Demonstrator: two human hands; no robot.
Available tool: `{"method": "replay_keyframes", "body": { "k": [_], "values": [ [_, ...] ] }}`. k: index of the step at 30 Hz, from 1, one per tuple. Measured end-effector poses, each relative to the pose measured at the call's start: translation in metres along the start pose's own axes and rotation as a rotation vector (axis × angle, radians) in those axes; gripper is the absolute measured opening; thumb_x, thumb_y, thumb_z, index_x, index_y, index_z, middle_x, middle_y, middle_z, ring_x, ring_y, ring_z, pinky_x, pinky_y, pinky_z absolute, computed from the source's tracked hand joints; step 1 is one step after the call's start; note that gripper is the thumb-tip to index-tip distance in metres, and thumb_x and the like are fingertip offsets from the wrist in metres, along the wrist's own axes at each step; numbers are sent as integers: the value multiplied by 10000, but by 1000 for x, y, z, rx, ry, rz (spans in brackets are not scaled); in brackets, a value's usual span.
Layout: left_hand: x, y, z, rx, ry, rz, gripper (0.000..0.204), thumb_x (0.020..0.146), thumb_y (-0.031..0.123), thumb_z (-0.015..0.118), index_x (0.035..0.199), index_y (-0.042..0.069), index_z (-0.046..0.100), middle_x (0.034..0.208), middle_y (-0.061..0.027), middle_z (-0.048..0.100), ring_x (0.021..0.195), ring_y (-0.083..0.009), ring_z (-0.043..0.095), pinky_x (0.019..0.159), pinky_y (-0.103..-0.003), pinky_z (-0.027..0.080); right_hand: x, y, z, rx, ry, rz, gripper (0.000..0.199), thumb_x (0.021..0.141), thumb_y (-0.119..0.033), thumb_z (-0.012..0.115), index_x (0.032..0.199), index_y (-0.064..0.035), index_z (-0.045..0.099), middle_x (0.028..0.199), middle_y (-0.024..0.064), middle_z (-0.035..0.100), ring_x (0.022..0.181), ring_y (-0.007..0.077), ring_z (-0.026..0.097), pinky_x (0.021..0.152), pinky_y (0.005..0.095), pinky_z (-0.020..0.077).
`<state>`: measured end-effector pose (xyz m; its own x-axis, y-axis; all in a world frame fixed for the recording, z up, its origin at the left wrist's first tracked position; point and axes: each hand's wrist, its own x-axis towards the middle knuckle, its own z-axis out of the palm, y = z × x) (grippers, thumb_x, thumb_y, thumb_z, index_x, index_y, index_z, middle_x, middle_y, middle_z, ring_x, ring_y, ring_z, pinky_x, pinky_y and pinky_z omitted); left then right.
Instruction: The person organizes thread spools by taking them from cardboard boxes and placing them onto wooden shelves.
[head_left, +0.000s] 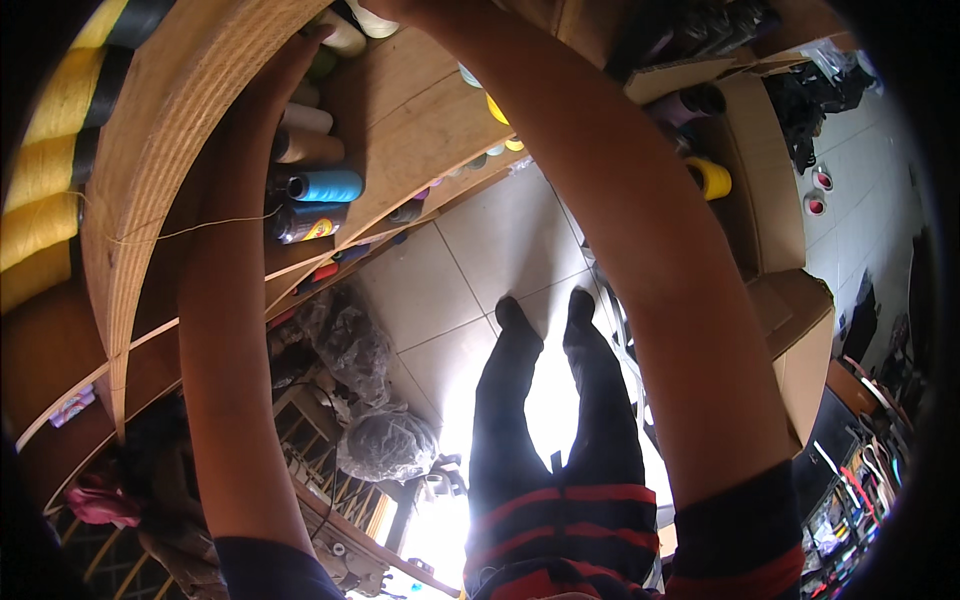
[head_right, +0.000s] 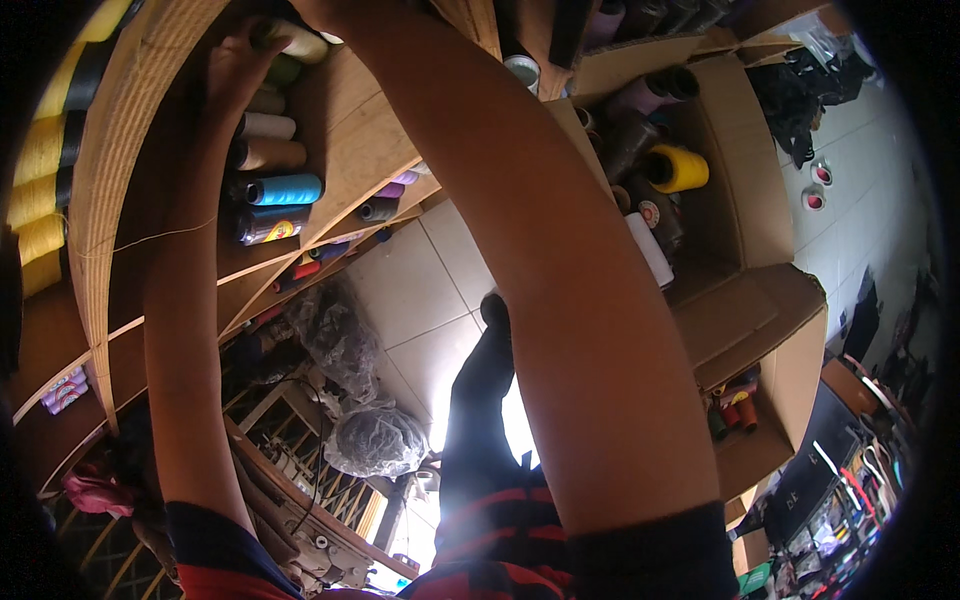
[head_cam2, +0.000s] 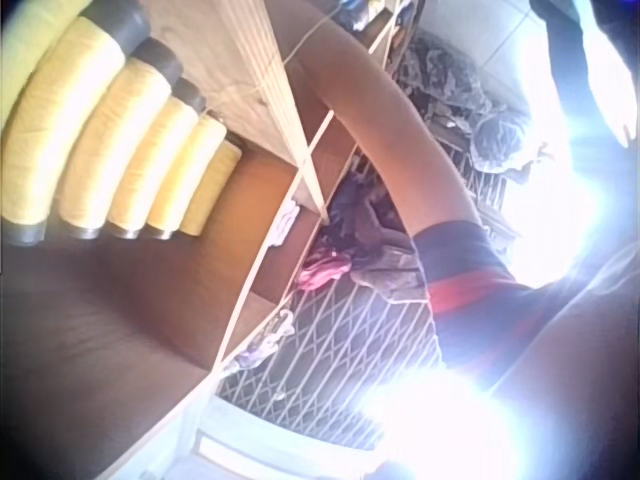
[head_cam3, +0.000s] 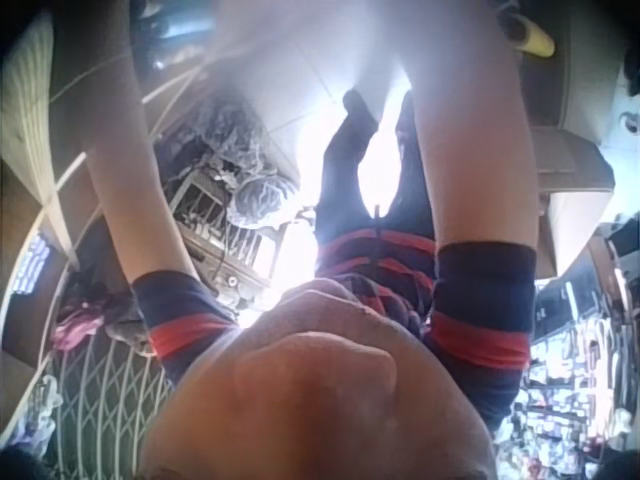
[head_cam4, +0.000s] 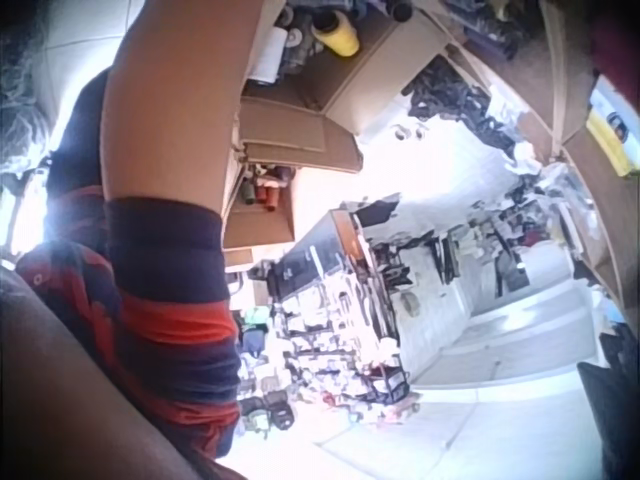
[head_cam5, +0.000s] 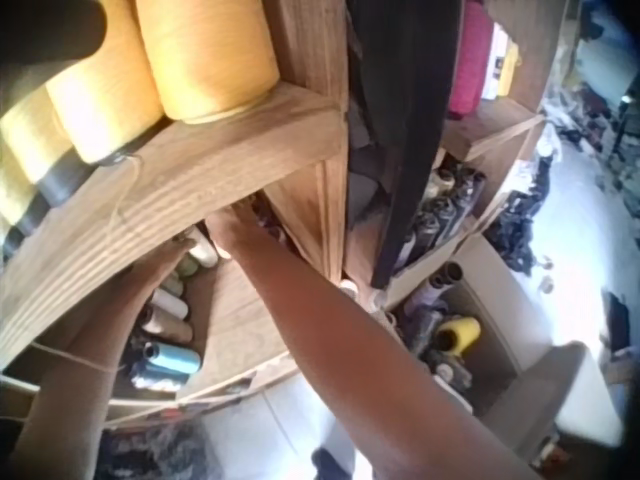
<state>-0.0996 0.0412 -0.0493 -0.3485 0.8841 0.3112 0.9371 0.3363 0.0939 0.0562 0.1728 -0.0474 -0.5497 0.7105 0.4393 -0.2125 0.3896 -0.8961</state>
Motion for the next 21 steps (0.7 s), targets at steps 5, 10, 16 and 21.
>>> {"method": "replay_keyframes", "body": {
  "k": [5,10,16,21],
  "values": [
    [-2,15,0,215,56,22,528,782,425,690,1231,175,572,1041,-155,669,961,-334,642,820,-442,505,-2,2,2,-2,20,20,328,912,-196,494,1195,-43,557,1239,188,550,1130,320,518,934,393,425],
    [-10,33,-8,220,96,42,514,791,415,680,1236,182,567,1060,-154,661,978,-337,633,833,-446,499,-5,1,0,-17,26,33,318,898,-189,511,1183,-57,566,1222,180,559,1109,316,533,916,393,438],
    [-19,37,-19,231,111,27,499,803,404,667,1241,190,560,1083,-154,651,998,-341,623,849,-451,491,-7,-1,8,-20,15,36,308,882,-180,532,1167,-74,576,1202,170,570,1083,311,551,893,393,454],
    [-20,50,-25,232,134,27,487,813,394,657,1246,198,554,1102,-153,643,1015,-344,614,862,-455,485,-7,-3,9,-49,26,36,301,868,-173,550,1154,-87,585,1185,161,579,1061,307,566,875,393,467]
  ]
}}
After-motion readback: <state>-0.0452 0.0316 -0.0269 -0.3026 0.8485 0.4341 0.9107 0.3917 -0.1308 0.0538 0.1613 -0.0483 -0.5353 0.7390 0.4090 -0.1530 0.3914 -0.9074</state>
